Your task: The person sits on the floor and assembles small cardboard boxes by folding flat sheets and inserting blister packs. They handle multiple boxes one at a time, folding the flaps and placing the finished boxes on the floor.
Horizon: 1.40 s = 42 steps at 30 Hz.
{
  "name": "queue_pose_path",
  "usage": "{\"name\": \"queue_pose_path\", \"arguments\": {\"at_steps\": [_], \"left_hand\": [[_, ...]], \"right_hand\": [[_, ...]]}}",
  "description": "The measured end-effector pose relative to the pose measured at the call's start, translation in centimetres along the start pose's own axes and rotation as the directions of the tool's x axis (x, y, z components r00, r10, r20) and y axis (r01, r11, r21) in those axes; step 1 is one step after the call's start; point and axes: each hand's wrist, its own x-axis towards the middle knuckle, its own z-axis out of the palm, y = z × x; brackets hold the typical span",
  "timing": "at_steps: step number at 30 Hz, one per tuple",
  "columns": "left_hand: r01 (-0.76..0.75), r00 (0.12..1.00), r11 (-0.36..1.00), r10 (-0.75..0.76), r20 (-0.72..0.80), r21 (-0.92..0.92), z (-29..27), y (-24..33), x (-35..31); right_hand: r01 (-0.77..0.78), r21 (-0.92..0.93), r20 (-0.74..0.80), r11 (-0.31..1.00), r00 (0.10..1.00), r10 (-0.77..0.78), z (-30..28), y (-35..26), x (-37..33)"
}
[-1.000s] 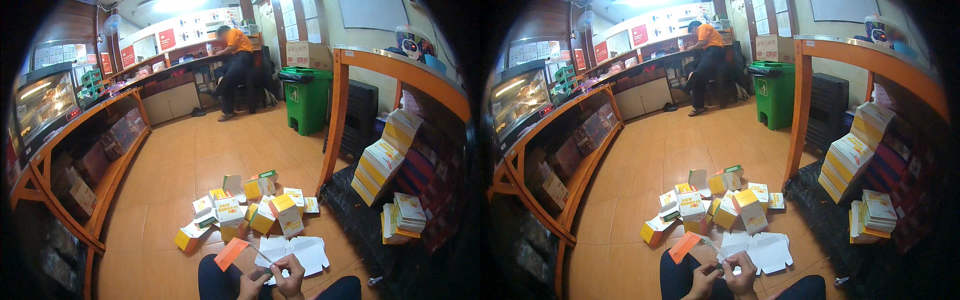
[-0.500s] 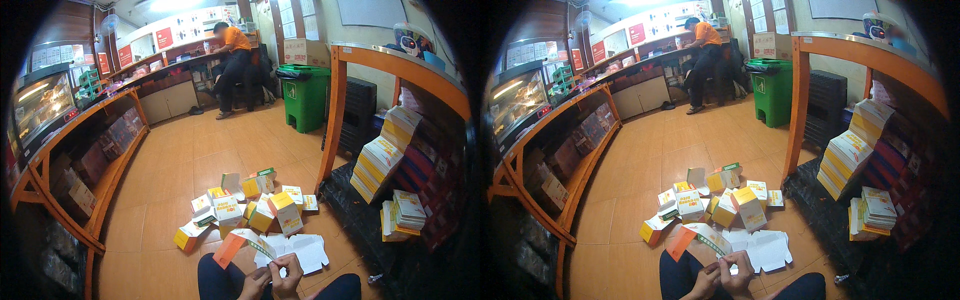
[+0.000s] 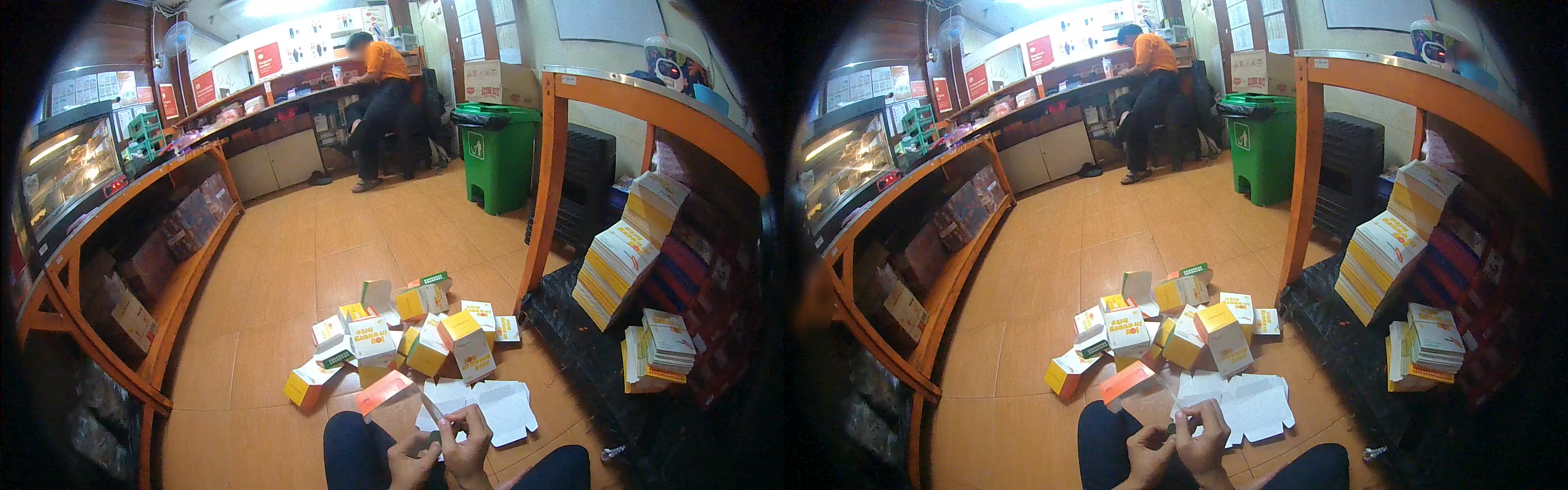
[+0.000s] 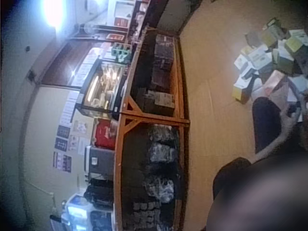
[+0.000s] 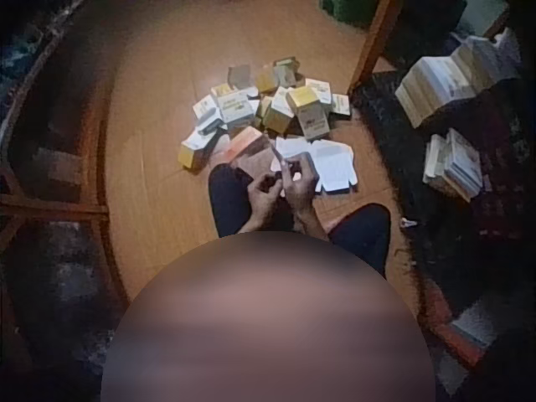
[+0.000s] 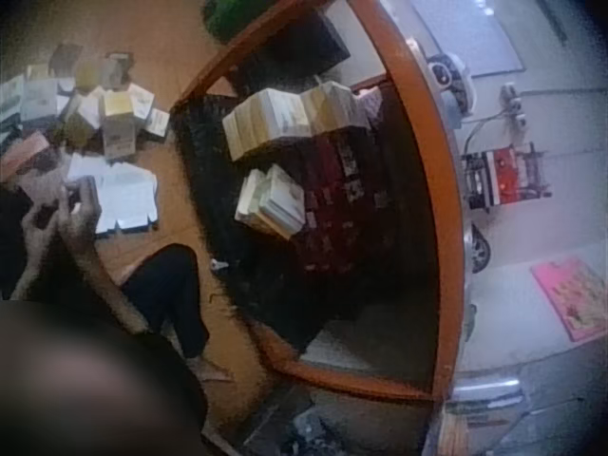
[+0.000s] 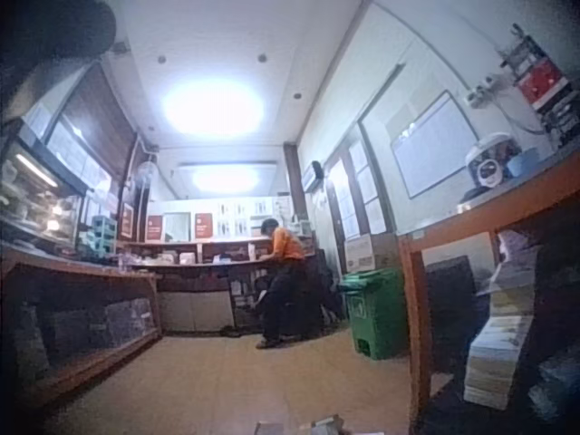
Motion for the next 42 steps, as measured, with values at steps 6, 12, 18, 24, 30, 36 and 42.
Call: {"name": "queue_pose_path", "arguments": {"at_steps": [6,12,18,24,30,36,42], "left_hand": [[0.119,0.993,0.980,-0.115,0.039,-0.157,-0.6,0.3,0.8],[0.215,0.965,0.956,-0.177,0.193,-0.200,-1.6,-0.7,2.4],[0.450,0.862,0.867,-0.358,0.358,-0.216,-1.4,-1.4,2.6],[0.428,0.876,0.867,-0.329,0.354,-0.253,0.0,0.4,2.0],[0.215,0.949,0.969,-0.179,0.259,-0.118,0.5,1.0,1.6],[0.119,0.956,0.991,-0.096,0.276,-0.065,0.2,0.1,1.7],[0.109,0.957,0.986,-0.069,0.280,-0.127,0.5,-0.1,1.6]], "right_hand": [[-0.018,-0.091,0.237,0.996,0.971,0.039,-0.5,0.0,1.8],[-0.015,-0.059,0.329,0.998,0.944,0.033,-0.6,1.0,2.6],[-0.014,-0.038,0.250,0.999,0.968,0.023,-1.7,2.2,1.6],[0.008,0.011,0.172,1.000,0.985,-0.009,-2.5,2.4,1.6],[0.008,-0.004,0.124,1.000,0.992,-0.008,-2.8,2.5,1.3],[0.113,0.046,-0.013,0.992,0.994,-0.113,-2.0,2.4,0.8],[0.132,0.050,-0.004,0.990,0.991,-0.132,-2.3,2.4,0.7]]}}
